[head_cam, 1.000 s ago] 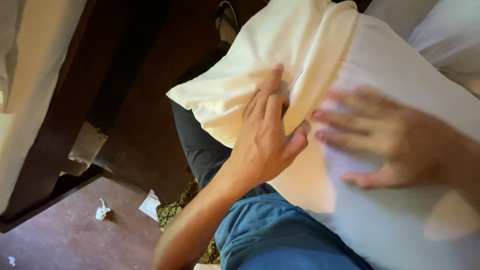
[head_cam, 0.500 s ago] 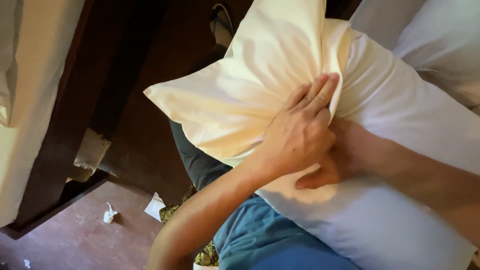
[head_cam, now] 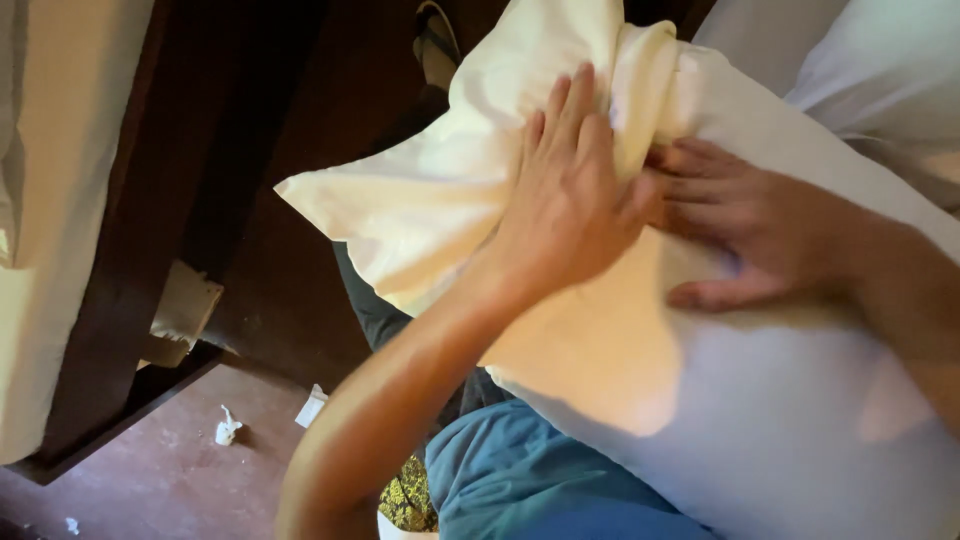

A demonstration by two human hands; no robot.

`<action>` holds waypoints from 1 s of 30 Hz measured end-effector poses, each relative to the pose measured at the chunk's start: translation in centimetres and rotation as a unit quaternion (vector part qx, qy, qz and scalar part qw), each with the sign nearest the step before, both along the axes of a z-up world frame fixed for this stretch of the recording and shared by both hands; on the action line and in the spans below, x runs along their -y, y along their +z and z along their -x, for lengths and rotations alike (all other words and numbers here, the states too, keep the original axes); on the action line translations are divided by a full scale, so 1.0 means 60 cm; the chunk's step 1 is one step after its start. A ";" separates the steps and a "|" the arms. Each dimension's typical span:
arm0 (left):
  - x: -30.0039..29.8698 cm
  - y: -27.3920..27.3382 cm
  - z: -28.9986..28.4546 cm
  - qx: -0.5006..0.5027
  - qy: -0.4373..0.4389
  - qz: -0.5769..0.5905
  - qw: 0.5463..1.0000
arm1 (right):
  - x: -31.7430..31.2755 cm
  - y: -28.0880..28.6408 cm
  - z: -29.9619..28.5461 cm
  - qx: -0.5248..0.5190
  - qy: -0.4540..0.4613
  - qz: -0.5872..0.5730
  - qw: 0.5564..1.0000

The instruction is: The person inserts a white pillow into a white pillowcase while sitting on the floor. They hold the pillow on their lap, pull the case over the pillow, and smooth the fabric to fit it snugly.

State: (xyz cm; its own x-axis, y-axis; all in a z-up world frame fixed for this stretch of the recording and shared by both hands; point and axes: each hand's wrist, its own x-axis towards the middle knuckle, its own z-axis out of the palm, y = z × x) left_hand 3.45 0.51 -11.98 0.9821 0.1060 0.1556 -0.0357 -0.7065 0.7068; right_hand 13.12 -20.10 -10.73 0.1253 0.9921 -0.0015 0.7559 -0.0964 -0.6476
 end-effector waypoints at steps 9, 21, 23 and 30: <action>0.047 -0.072 -0.058 0.043 -0.117 -0.105 0.987 | -0.022 -0.039 0.049 0.015 0.016 0.263 0.964; 0.040 0.011 -0.031 0.034 -0.019 0.007 0.999 | 0.014 0.034 -0.034 -0.089 -0.224 0.027 0.970; 0.042 0.007 -0.037 0.035 -0.010 0.012 0.999 | 0.024 0.004 -0.049 -0.026 -0.211 0.026 0.977; 0.029 -0.068 -0.104 -0.099 0.009 -0.093 0.991 | 0.047 -0.056 -0.023 -0.093 -0.167 0.101 0.976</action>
